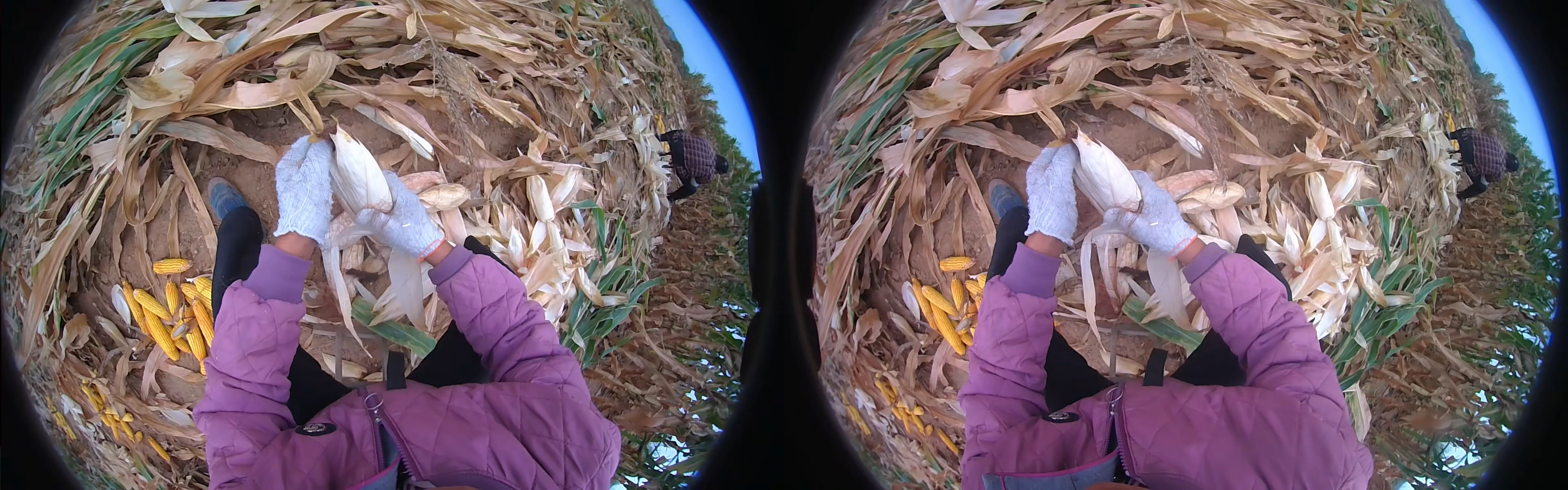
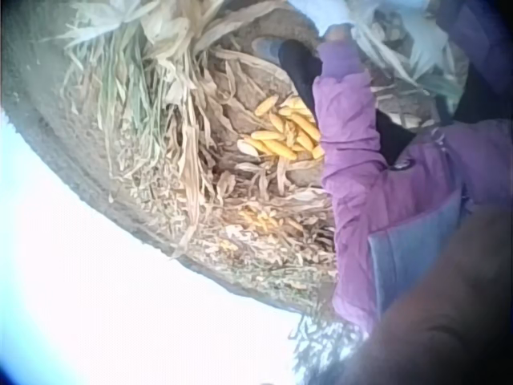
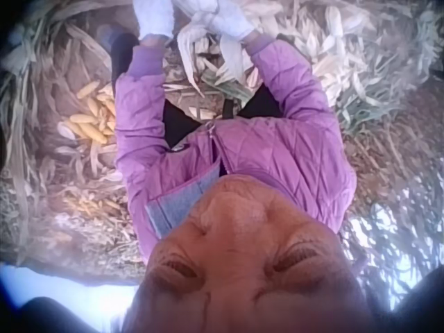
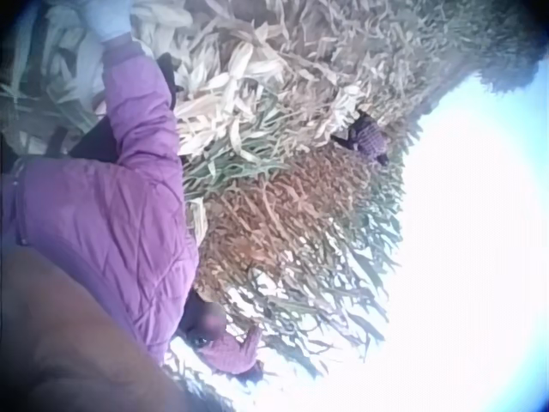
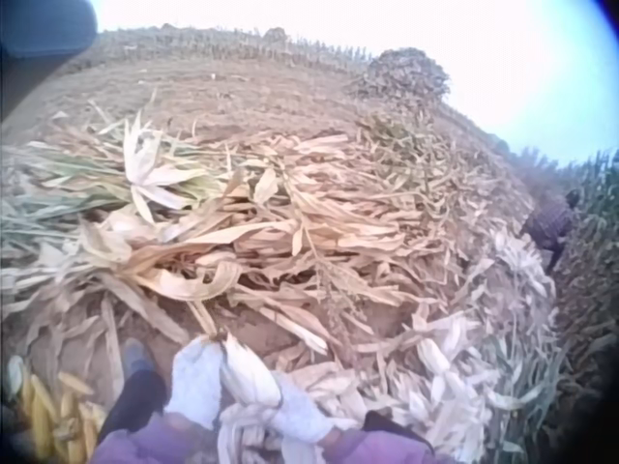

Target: The person sits on the ground in a cornfield and repeatedly shucks corn cobs by hand, removing the husks and placing the cleaned cobs into a growing pile nearby.

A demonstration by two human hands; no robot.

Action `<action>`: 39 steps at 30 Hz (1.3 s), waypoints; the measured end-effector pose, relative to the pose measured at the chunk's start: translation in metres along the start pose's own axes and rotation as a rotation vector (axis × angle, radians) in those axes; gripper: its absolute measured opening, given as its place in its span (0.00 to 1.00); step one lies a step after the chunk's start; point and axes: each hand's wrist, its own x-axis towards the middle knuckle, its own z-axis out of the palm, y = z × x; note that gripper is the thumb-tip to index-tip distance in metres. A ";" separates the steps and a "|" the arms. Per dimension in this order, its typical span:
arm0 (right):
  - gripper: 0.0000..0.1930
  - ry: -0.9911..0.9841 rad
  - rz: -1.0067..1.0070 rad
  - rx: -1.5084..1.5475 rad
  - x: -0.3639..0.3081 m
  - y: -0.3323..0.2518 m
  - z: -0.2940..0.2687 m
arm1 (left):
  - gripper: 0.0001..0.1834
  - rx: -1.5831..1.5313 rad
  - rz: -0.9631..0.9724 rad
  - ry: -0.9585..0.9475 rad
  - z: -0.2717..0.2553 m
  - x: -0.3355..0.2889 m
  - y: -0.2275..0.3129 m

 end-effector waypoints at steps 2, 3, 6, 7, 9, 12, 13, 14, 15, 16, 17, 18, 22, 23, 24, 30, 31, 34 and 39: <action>0.29 0.003 -0.010 0.189 0.000 0.005 0.003 | 0.16 -0.108 -0.038 0.008 0.001 0.000 -0.004; 0.29 -0.001 -0.001 0.183 0.000 0.005 0.003 | 0.16 -0.161 -0.057 0.013 0.001 0.001 -0.006; 0.27 0.017 0.008 0.159 0.000 0.003 0.002 | 0.15 -0.024 0.030 -0.077 -0.004 0.005 -0.001; 0.28 0.043 -0.004 0.148 0.000 0.007 0.004 | 0.16 -0.034 0.023 -0.042 -0.001 0.004 0.001; 0.27 0.067 0.003 0.151 0.001 0.006 0.005 | 0.17 -0.049 0.012 0.035 0.008 0.002 0.005; 0.27 0.067 0.032 0.145 -0.001 0.000 0.003 | 0.18 0.018 0.047 -0.042 -0.001 0.005 0.001; 0.27 0.065 0.016 0.118 0.000 -0.002 0.003 | 0.19 0.050 0.053 -0.021 -0.001 0.004 -0.002; 0.26 0.063 0.001 0.091 0.000 -0.002 0.003 | 0.19 0.080 0.059 0.000 0.000 0.004 -0.004; 0.26 0.059 0.016 0.133 -0.001 -0.002 0.003 | 0.19 0.110 0.066 0.021 0.000 0.003 -0.005; 0.26 0.054 0.032 0.176 -0.002 -0.002 0.004 | 0.18 0.089 0.053 -0.011 -0.001 0.003 -0.003; 0.26 0.050 0.046 0.219 -0.002 -0.002 0.004 | 0.17 0.069 0.042 -0.043 -0.002 0.003 0.001; 0.26 0.032 0.040 0.241 -0.002 0.000 0.003 | 0.16 0.048 0.030 -0.076 -0.003 0.003 0.003; 0.27 -0.003 0.090 0.388 -0.002 0.005 0.004 | 0.16 -0.162 0.069 -0.021 -0.001 0.004 -0.023; 0.27 0.002 0.124 0.440 -0.002 0.004 0.005 | 0.15 -0.160 0.119 -0.016 -0.001 0.005 -0.027; 0.28 0.076 0.032 0.305 -0.001 0.002 0.006 | 0.15 -0.181 0.103 -0.014 0.000 0.005 -0.030; 0.28 0.305 -0.133 -0.019 0.006 -0.006 0.006 | 0.13 0.009 0.096 -0.111 0.011 -0.008 -0.024; 0.28 0.258 -0.119 -0.017 0.005 -0.004 0.005 | 0.13 -0.003 0.056 -0.132 0.011 -0.010 -0.025; 0.25 0.198 -0.100 0.080 0.004 0.002 0.002 | 0.12 -0.028 0.015 -0.156 0.022 -0.014 -0.004; 0.24 0.211 -0.195 -0.061 0.003 -0.006 0.000 | 0.11 -0.079 -0.037 -0.155 0.016 -0.013 0.003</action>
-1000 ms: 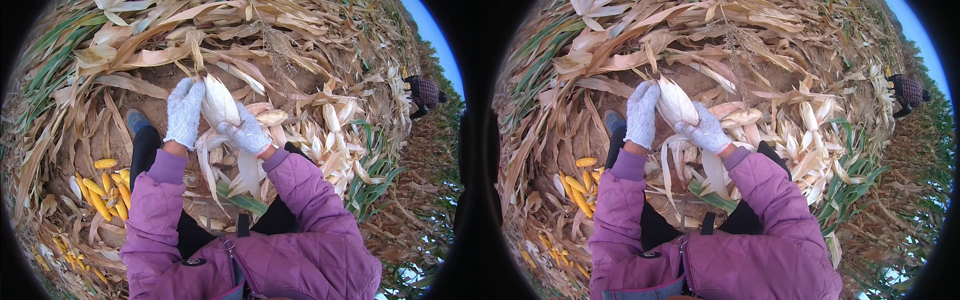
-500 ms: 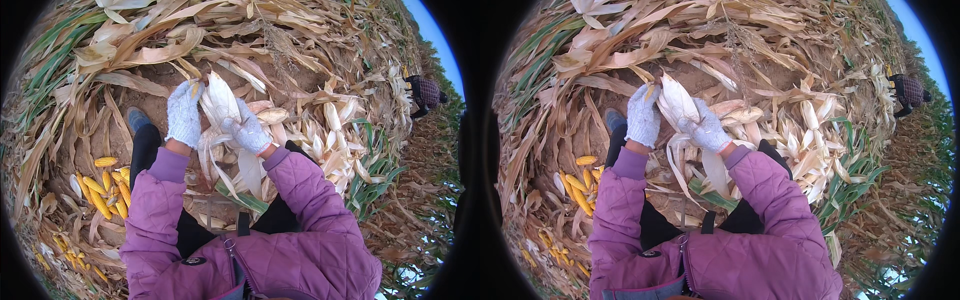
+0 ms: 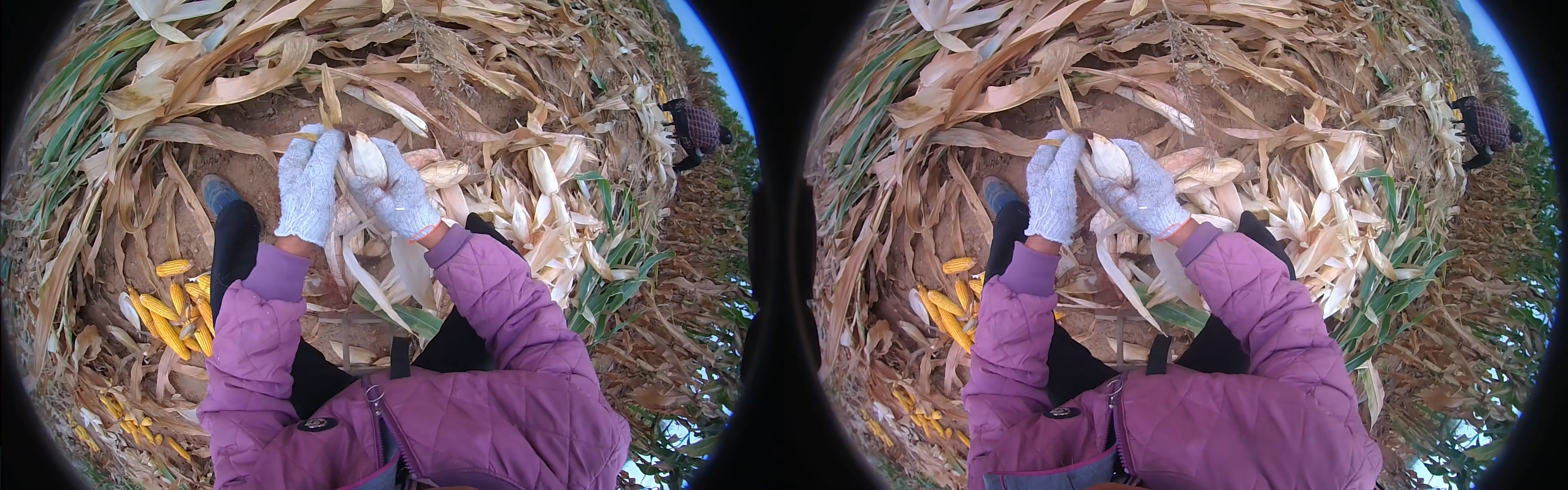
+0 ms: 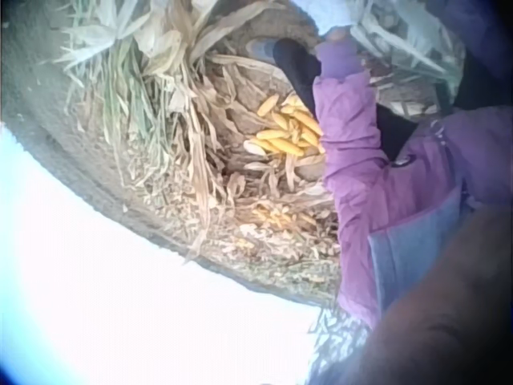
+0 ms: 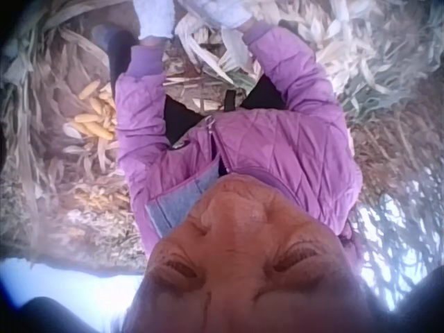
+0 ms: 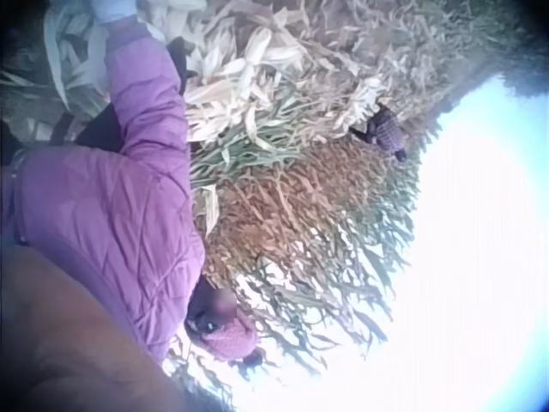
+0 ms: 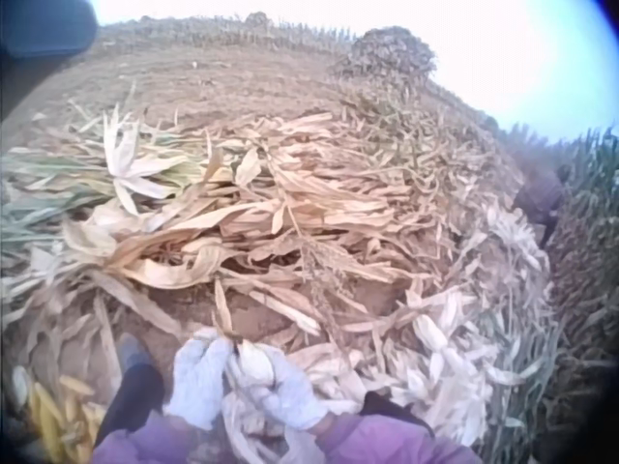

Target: The person sits on the ground in a cornfield and repeatedly shucks corn cobs by hand, removing the husks and placing the cleaned cobs into a growing pile nearby.

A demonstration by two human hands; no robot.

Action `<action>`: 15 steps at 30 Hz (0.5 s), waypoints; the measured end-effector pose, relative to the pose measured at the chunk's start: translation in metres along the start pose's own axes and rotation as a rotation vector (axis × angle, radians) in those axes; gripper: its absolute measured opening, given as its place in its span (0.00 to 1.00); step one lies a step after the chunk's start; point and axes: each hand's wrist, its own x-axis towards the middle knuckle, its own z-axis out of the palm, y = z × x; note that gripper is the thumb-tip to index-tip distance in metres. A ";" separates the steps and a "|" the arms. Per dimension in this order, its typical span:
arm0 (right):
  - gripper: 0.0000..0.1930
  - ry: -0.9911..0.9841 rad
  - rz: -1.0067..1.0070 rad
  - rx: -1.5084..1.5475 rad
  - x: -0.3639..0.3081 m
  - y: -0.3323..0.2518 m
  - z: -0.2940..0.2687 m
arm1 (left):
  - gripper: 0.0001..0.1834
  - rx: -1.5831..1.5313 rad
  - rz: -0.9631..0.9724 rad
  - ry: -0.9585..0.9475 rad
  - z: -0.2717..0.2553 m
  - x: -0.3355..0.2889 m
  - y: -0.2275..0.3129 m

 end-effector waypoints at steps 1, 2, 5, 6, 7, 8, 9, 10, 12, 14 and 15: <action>0.25 0.029 -0.020 -0.021 0.000 0.002 0.001 | 0.10 -0.066 0.009 -0.022 -0.006 0.004 -0.012; 0.24 0.020 -0.019 0.030 0.000 0.001 0.001 | 0.09 -0.134 0.017 -0.042 -0.008 0.006 -0.018; 0.25 -0.004 0.027 0.168 -0.001 0.000 0.000 | 0.08 -0.480 -0.152 -0.010 -0.005 0.008 -0.026; 0.26 -0.009 0.072 0.203 -0.002 0.004 0.001 | 0.08 -0.618 -0.219 -0.008 -0.001 0.007 -0.024; 0.27 -0.014 0.118 0.237 -0.002 0.007 0.002 | 0.09 -0.589 -0.221 -0.024 0.001 0.007 -0.022; 0.27 0.014 0.141 0.179 -0.001 0.003 0.002 | 0.11 -0.559 -0.224 -0.035 0.002 0.005 -0.021; 0.28 0.042 0.165 0.122 0.001 -0.006 0.001 | 0.12 -0.529 -0.228 -0.046 0.003 0.004 -0.022; 0.28 0.070 0.189 0.065 0.002 -0.010 0.002 | 0.13 -0.376 -0.115 -0.070 0.003 0.001 -0.028; 0.21 0.153 0.324 0.265 0.008 0.002 0.002 | 0.14 -0.193 -0.127 -0.109 0.009 -0.004 -0.032; 0.20 0.235 0.504 0.472 0.013 0.006 -0.005 | 0.14 -0.148 -0.224 -0.136 0.012 -0.006 -0.032; 0.14 0.325 0.406 0.644 0.014 0.010 -0.001 | 0.14 -0.136 -0.198 -0.151 0.015 -0.008 -0.034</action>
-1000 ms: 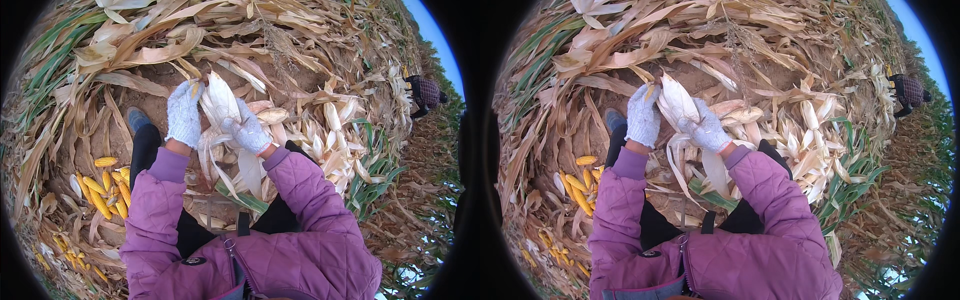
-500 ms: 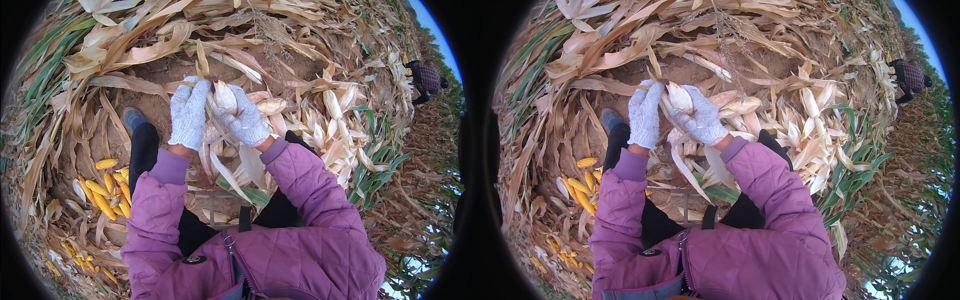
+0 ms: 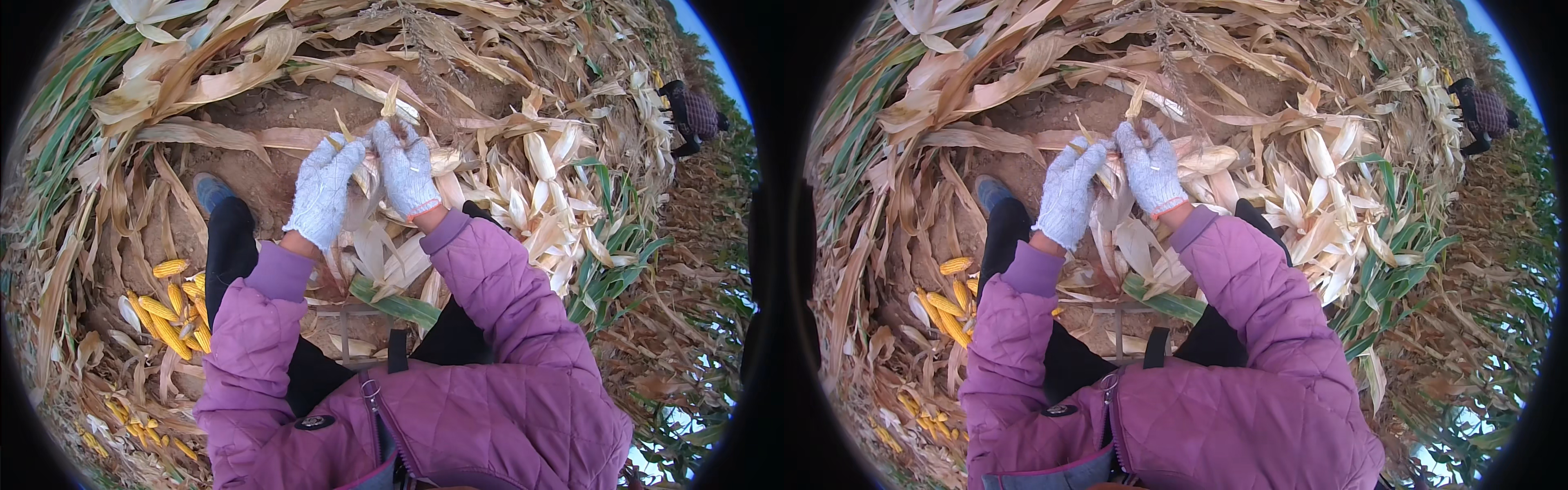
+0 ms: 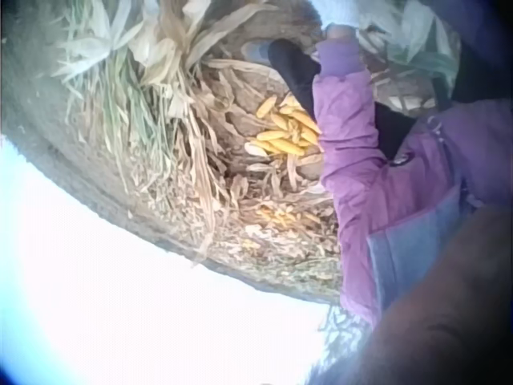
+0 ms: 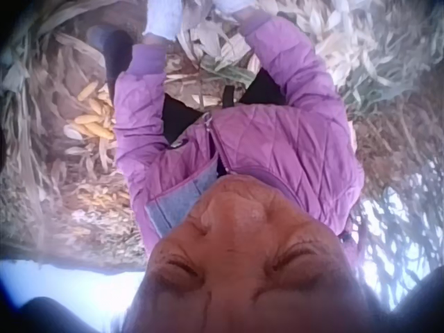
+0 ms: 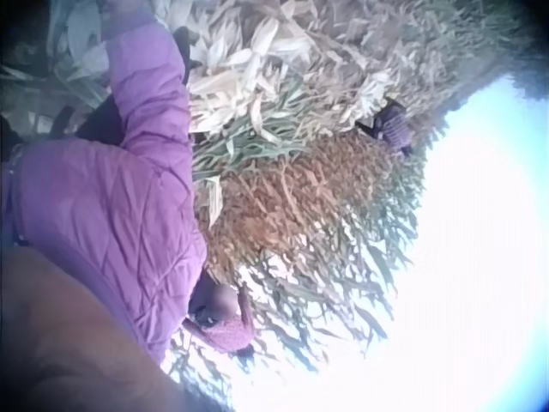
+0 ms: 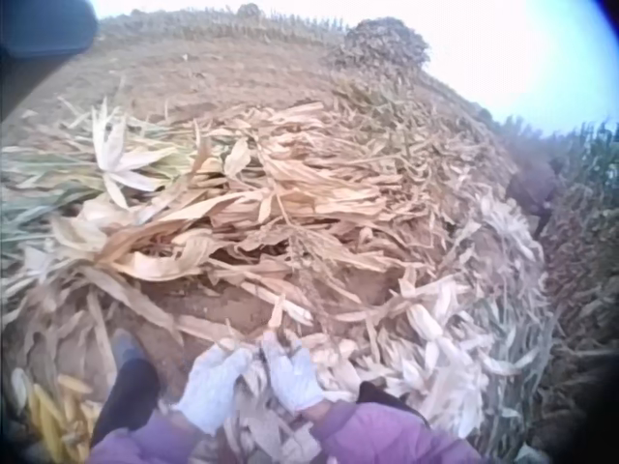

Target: The person sits on the ground in a cornfield and repeatedly shucks corn cobs by hand, removing the husks and placing the cleaned cobs into a growing pile nearby.

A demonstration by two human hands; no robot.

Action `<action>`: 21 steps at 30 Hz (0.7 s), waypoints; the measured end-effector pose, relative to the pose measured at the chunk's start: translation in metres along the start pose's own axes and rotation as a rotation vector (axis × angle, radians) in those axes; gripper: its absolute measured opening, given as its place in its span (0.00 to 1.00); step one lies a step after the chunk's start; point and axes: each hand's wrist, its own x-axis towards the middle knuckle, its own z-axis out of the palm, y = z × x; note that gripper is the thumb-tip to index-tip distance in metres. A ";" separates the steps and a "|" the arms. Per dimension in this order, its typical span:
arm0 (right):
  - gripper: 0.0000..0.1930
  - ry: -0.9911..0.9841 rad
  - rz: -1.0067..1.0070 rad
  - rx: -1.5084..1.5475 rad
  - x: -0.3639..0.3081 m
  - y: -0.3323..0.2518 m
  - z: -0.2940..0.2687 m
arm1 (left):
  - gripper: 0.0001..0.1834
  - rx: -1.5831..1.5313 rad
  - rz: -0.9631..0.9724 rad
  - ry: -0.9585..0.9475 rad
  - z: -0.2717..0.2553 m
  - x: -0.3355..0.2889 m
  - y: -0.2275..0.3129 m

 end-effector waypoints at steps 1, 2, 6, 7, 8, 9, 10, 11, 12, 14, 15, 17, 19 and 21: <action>0.12 0.016 0.025 0.021 0.004 0.003 -0.005 | 0.14 0.016 0.024 -0.016 0.002 -0.001 -0.002; 0.11 0.033 0.048 0.043 0.009 0.001 -0.007 | 0.14 0.080 0.009 -0.049 0.000 -0.002 0.004; 0.13 0.109 0.120 0.220 0.018 -0.011 -0.012 | 0.13 0.155 0.070 -0.076 0.005 -0.004 0.014; 0.14 0.147 0.157 0.287 0.018 -0.014 -0.011 | 0.13 0.061 0.062 -0.092 0.005 -0.003 0.011; 0.15 0.106 0.136 0.287 0.017 -0.018 -0.011 | 0.12 -0.032 0.055 -0.111 0.006 -0.002 0.010; 0.15 0.085 0.154 0.283 0.016 -0.020 -0.011 | 0.12 -0.124 0.046 -0.129 0.007 -0.001 0.010; 0.15 0.064 0.172 0.278 0.016 -0.022 -0.012 | 0.10 -0.140 0.063 -0.190 0.008 -0.003 0.013; 0.15 0.047 0.191 0.269 0.015 -0.023 -0.014 | 0.09 -0.166 0.047 -0.192 0.008 -0.003 0.013; 0.14 0.073 0.185 0.291 0.018 -0.022 -0.018 | 0.09 -0.192 0.031 -0.194 0.007 -0.003 0.014; 0.12 0.118 0.173 0.341 0.029 -0.022 -0.026 | 0.08 -0.176 0.035 -0.164 0.004 -0.007 0.017; 0.12 0.139 0.168 0.368 0.032 -0.023 -0.029 | 0.08 -0.220 0.009 -0.152 0.002 -0.009 0.021; 0.12 0.115 0.070 0.472 0.042 -0.030 -0.054 | 0.07 -0.311 -0.038 -0.122 -0.006 -0.015 0.029; 0.12 0.084 0.112 0.705 0.063 -0.032 -0.088 | 0.07 -0.273 -0.050 -0.144 -0.013 -0.017 0.036; 0.13 0.075 -0.027 0.592 0.058 -0.045 -0.092 | 0.07 -0.214 -0.101 -0.102 -0.023 -0.021 0.043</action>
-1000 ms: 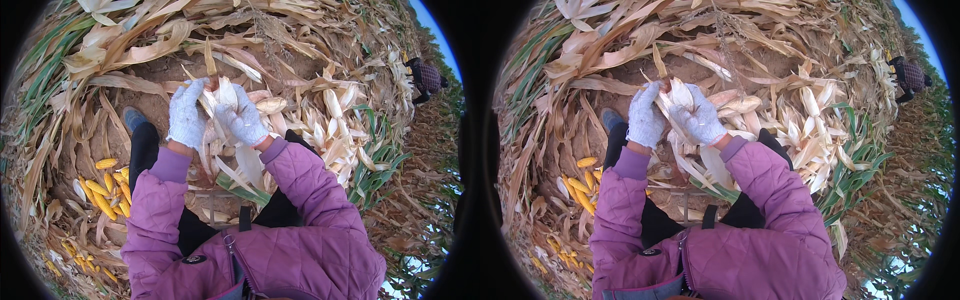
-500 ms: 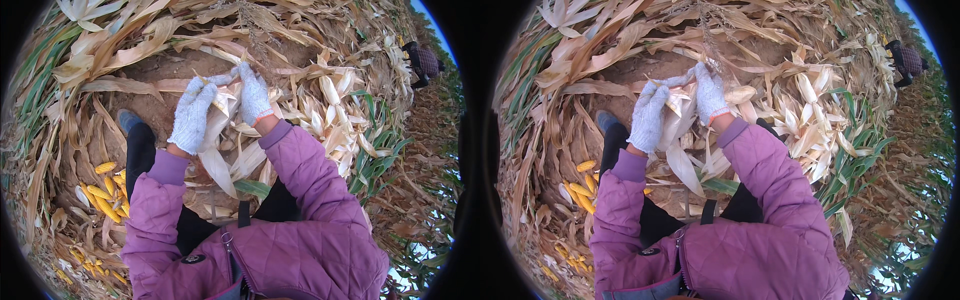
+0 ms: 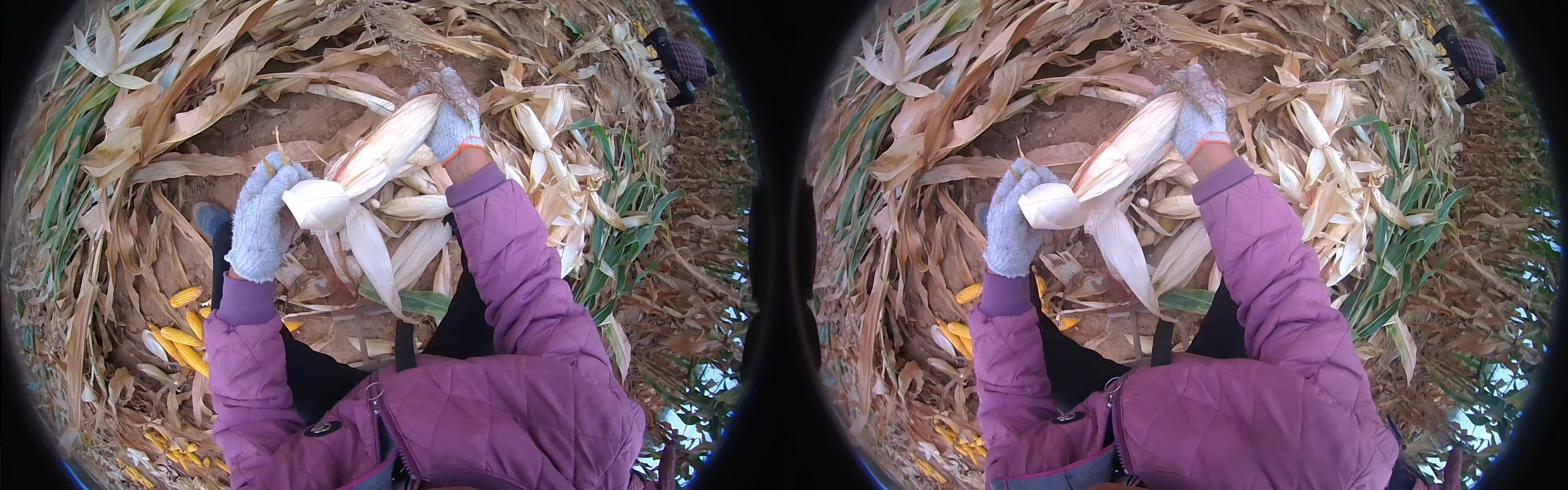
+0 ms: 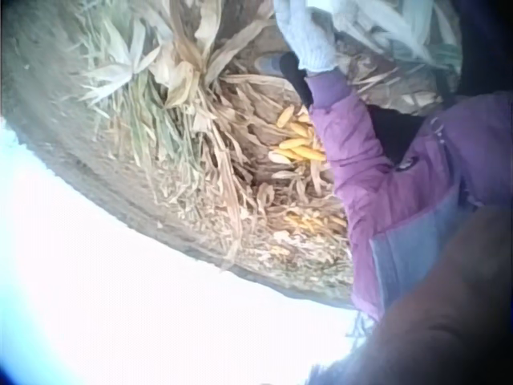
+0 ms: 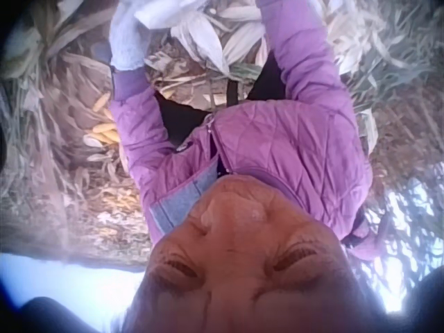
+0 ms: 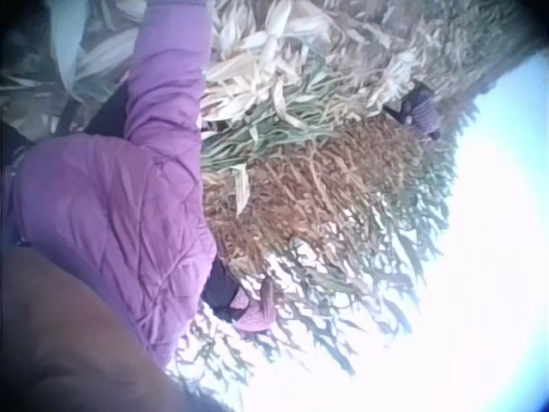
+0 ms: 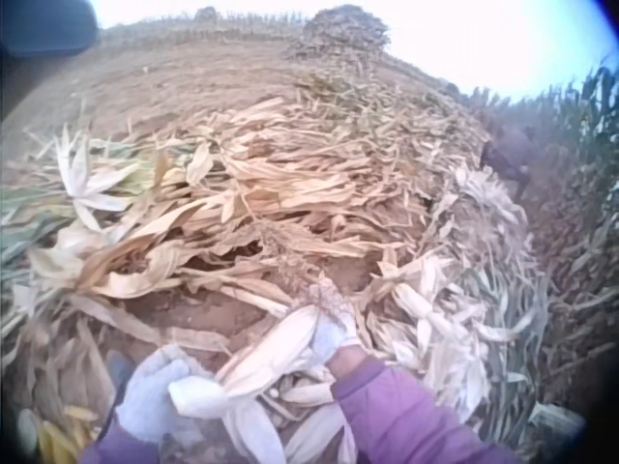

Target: The person sits on the ground in a cornfield and repeatedly shucks corn cobs by hand, removing the husks and placing the cleaned cobs into a growing pile nearby.

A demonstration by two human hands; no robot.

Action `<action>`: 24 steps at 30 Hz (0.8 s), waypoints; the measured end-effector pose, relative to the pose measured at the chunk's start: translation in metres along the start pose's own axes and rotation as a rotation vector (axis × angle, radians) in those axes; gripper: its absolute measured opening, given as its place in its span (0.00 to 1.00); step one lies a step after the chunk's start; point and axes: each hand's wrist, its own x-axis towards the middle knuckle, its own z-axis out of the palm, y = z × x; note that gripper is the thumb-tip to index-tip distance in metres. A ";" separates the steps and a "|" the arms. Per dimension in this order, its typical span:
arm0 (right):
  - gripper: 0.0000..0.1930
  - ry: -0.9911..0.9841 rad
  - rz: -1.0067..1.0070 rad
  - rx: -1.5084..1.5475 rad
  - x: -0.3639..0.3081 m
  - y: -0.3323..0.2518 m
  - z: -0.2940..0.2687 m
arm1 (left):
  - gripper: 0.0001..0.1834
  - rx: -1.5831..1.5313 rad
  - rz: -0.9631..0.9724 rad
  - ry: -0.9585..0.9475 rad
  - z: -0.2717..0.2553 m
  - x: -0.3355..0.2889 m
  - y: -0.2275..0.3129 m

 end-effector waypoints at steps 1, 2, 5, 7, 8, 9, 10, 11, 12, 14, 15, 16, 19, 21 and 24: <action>0.13 0.026 -0.020 0.039 0.006 -0.006 -0.005 | 0.08 0.067 -0.019 -0.045 -0.007 -0.004 0.008; 0.13 0.053 -0.051 0.074 0.013 -0.018 -0.011 | 0.08 0.051 0.047 -0.066 -0.011 -0.006 0.012; 0.12 0.016 -0.084 0.125 0.017 -0.031 -0.019 | 0.07 0.069 0.041 0.064 -0.014 -0.012 0.021; 0.13 0.023 -0.038 0.148 0.018 -0.030 -0.021 | 0.07 0.120 0.070 0.045 -0.022 -0.011 0.023; 0.13 0.097 -0.083 0.113 0.019 -0.024 -0.022 | 0.07 0.148 0.086 0.035 -0.027 -0.011 0.026; 0.14 0.168 -0.126 0.078 0.019 -0.015 -0.018 | 0.08 0.172 0.096 0.015 -0.027 -0.012 0.031; 0.14 0.238 -0.169 0.042 0.019 -0.006 -0.014 | 0.10 0.301 0.316 0.205 -0.020 -0.009 0.029; 0.15 0.271 -0.227 -0.106 0.014 0.001 -0.008 | 0.11 0.357 0.467 0.310 -0.022 -0.005 0.027; 0.14 0.252 -0.280 -0.207 0.008 0.010 -0.004 | 0.12 0.416 0.619 0.412 -0.026 -0.001 0.026; 0.12 0.201 -0.377 -0.407 -0.003 0.032 0.007 | 0.20 -0.116 0.209 -0.280 -0.025 -0.008 0.024; 0.14 0.169 -0.402 -0.436 -0.014 0.043 0.018 | 0.24 -0.035 0.058 -0.528 -0.021 -0.010 0.013; 0.15 0.116 -0.380 -0.563 -0.024 0.048 0.025 | 0.25 0.310 -0.074 -0.661 -0.015 -0.008 0.009; 0.19 -0.055 -0.348 -0.907 -0.037 0.065 0.029 | 0.33 -0.008 -0.515 -0.209 0.000 0.004 -0.057; 0.20 -0.090 -0.271 -0.837 -0.049 0.077 0.032 | 0.38 -0.251 -0.537 -0.089 -0.006 0.018 -0.068; 0.19 -0.072 -0.106 -0.626 -0.070 0.078 0.052 | 0.45 -0.349 -0.453 -0.067 -0.006 0.018 -0.069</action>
